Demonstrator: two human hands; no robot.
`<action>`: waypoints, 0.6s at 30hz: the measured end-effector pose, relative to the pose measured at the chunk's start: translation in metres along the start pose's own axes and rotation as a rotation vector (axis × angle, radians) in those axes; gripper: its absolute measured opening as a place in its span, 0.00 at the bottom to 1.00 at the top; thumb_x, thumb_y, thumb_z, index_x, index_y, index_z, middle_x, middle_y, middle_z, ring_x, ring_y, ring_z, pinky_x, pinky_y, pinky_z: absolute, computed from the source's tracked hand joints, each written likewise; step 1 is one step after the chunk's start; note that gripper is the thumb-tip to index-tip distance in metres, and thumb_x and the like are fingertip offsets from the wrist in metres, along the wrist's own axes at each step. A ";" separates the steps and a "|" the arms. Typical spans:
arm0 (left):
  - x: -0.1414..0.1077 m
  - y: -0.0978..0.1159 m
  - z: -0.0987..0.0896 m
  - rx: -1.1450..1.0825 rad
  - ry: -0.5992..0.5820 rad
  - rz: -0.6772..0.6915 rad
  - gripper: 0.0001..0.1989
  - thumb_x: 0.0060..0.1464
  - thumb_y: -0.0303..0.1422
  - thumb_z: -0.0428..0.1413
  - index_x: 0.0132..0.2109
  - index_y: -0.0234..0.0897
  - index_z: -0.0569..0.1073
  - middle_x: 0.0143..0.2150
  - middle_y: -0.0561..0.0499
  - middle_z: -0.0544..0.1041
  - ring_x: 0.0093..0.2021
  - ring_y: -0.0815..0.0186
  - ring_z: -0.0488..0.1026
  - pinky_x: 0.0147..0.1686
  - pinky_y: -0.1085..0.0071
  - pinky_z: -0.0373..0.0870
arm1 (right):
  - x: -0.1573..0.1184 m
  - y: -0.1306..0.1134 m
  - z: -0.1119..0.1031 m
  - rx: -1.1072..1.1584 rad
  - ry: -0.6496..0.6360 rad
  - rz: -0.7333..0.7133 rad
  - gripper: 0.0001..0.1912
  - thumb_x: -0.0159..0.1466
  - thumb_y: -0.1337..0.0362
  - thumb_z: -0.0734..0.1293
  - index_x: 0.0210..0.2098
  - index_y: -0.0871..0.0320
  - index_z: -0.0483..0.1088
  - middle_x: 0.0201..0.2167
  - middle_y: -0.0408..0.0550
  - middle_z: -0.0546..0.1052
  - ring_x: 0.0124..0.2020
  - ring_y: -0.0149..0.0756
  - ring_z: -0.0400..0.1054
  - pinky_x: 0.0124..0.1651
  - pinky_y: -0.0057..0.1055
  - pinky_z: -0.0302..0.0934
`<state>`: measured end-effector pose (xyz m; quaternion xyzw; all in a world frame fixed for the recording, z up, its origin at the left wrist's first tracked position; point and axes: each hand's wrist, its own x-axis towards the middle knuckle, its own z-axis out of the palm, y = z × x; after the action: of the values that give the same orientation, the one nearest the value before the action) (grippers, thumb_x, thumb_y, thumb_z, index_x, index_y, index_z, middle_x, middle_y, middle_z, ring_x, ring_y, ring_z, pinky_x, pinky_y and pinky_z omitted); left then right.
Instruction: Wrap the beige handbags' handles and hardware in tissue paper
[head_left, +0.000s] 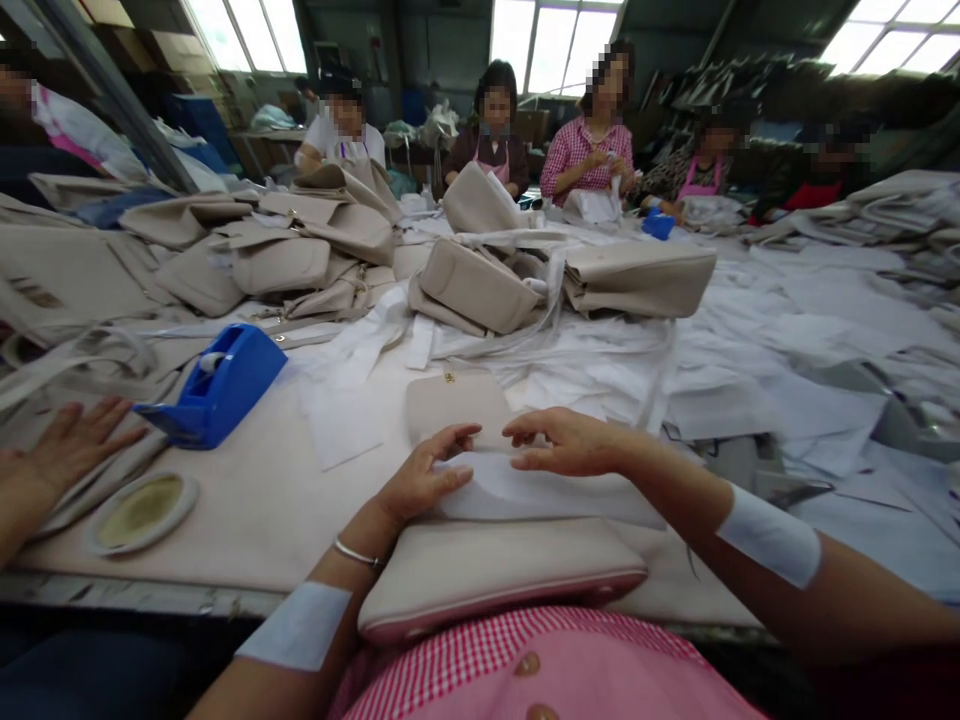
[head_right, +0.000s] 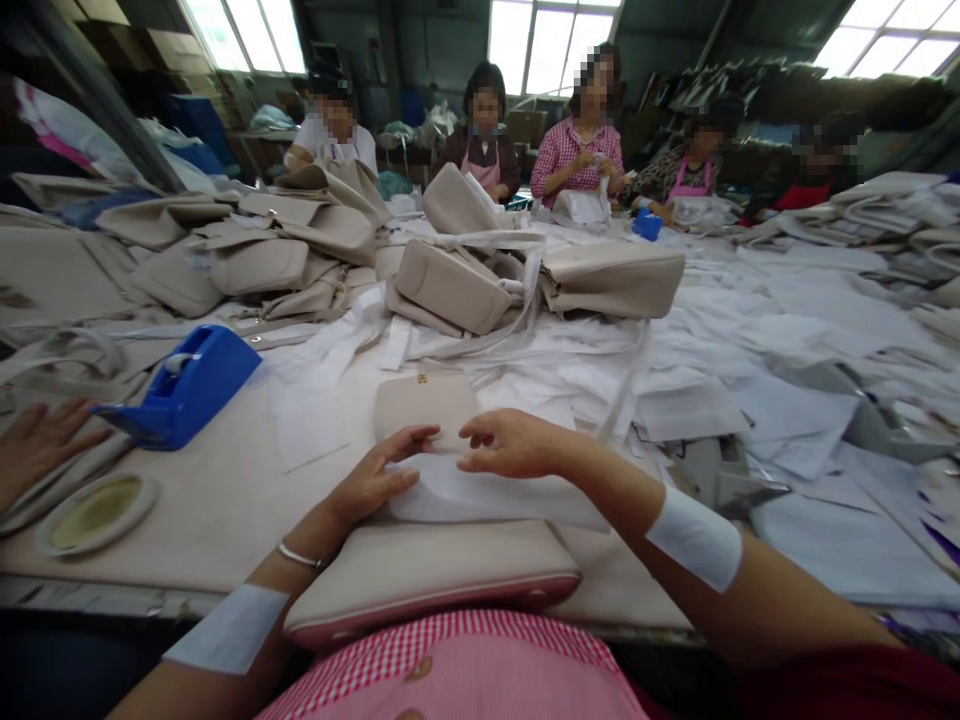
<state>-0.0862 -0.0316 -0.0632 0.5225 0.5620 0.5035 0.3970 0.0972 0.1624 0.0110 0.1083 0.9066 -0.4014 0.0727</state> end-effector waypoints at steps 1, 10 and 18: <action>-0.001 0.000 0.001 0.025 0.009 0.008 0.33 0.55 0.45 0.58 0.63 0.35 0.64 0.49 0.42 0.73 0.50 0.52 0.71 0.53 0.56 0.66 | 0.004 0.000 0.002 -0.016 -0.010 -0.011 0.29 0.60 0.48 0.68 0.55 0.58 0.72 0.46 0.56 0.78 0.43 0.44 0.73 0.45 0.37 0.65; -0.001 -0.009 0.010 -0.328 0.070 -0.042 0.43 0.52 0.34 0.63 0.70 0.41 0.50 0.59 0.39 0.70 0.49 0.60 0.72 0.47 0.64 0.69 | 0.021 -0.012 0.014 -0.001 -0.072 -0.179 0.34 0.58 0.50 0.71 0.62 0.50 0.64 0.48 0.49 0.77 0.48 0.43 0.71 0.51 0.37 0.62; -0.004 -0.013 0.008 -0.473 0.121 -0.033 0.44 0.49 0.29 0.64 0.69 0.42 0.52 0.48 0.47 0.75 0.45 0.63 0.72 0.47 0.64 0.67 | 0.041 -0.015 0.012 0.006 -0.094 -0.051 0.42 0.53 0.49 0.74 0.62 0.58 0.63 0.47 0.54 0.77 0.45 0.43 0.70 0.47 0.38 0.62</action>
<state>-0.0808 -0.0333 -0.0779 0.3746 0.4598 0.6449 0.4821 0.0542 0.1495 0.0045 0.0665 0.9035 -0.4103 0.1047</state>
